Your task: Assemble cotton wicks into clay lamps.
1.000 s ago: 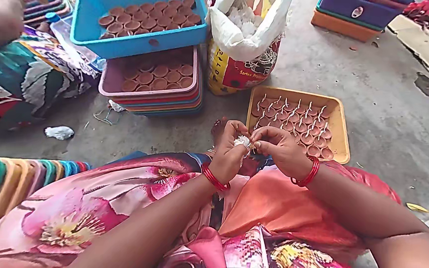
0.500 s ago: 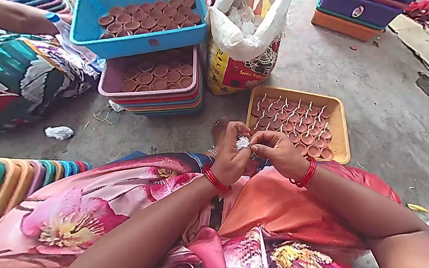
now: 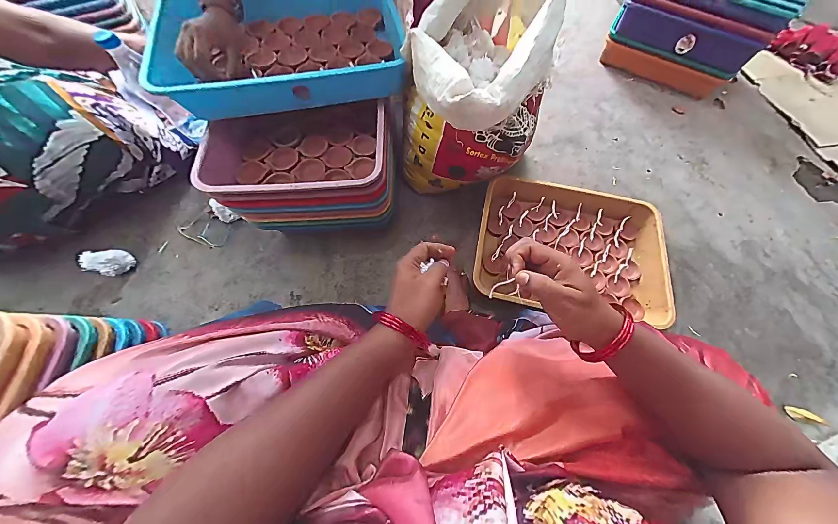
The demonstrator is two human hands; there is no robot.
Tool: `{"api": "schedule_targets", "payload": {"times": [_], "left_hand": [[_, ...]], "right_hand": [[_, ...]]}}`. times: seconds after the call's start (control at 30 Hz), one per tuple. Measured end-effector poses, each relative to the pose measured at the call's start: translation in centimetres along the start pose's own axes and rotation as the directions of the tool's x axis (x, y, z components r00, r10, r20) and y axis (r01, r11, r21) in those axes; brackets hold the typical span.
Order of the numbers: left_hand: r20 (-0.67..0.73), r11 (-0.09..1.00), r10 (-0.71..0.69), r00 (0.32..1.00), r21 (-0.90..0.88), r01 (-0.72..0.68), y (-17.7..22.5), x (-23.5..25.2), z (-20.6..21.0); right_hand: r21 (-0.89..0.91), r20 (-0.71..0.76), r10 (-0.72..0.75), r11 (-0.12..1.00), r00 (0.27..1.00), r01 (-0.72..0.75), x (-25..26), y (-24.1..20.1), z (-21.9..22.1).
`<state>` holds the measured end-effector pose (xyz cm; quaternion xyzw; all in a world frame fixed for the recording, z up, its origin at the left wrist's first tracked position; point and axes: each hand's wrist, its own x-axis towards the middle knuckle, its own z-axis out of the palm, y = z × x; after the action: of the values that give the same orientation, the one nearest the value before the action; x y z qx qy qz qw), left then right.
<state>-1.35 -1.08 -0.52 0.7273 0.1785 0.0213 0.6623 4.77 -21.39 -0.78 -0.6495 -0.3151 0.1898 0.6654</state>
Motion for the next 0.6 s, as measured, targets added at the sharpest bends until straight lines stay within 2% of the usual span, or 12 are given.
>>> {"api": "schedule_targets", "payload": {"times": [0.03, 0.1, 0.17, 0.23, 0.37, 0.5, 0.6], "left_hand": [[0.016, 1.000, -0.014, 1.000, -0.013, 0.015, 0.2, 0.2, -0.4], [0.164, 0.999, 0.007, 0.987, -0.035, -0.001, 0.7, 0.2, -0.7], [0.357, 0.992, -0.001, 0.934, -0.115, 0.045, 1.4, -0.4, -0.3], [0.457, 0.982, -0.030, 0.889, -0.154, 0.113, 1.6, -1.1, 0.2], [0.493, 0.953, -0.058, 0.868, -0.231, 0.195, 1.3, -1.6, 0.5], [0.463, 0.943, -0.038, 0.886, -0.276, 0.185, 1.1, -1.7, 0.7], [0.445, 0.946, -0.040, 0.895, -0.273, 0.178, 1.3, -1.8, 0.6]], "right_hand": [[-0.005, -0.011, -0.003, 1.000, 1.000, 0.003, 0.0, 0.0, -0.1], [-0.039, -0.032, -0.003, 0.999, 0.999, 0.001, 0.0, 0.2, 0.2], [-0.065, -0.051, 0.003, 0.998, 0.999, -0.006, -0.1, 0.3, 0.7], [-0.060, -0.048, 0.013, 0.998, 0.999, -0.016, -0.2, 0.3, 1.0], [0.027, 0.010, 0.001, 1.000, 1.000, -0.001, -0.2, 0.3, 1.3], [0.106, 0.092, -0.065, 0.993, 0.994, 0.055, -0.1, 0.7, 0.8], [-0.008, 0.128, -0.224, 0.974, 0.966, 0.227, 0.1, 0.7, 0.0]]}}
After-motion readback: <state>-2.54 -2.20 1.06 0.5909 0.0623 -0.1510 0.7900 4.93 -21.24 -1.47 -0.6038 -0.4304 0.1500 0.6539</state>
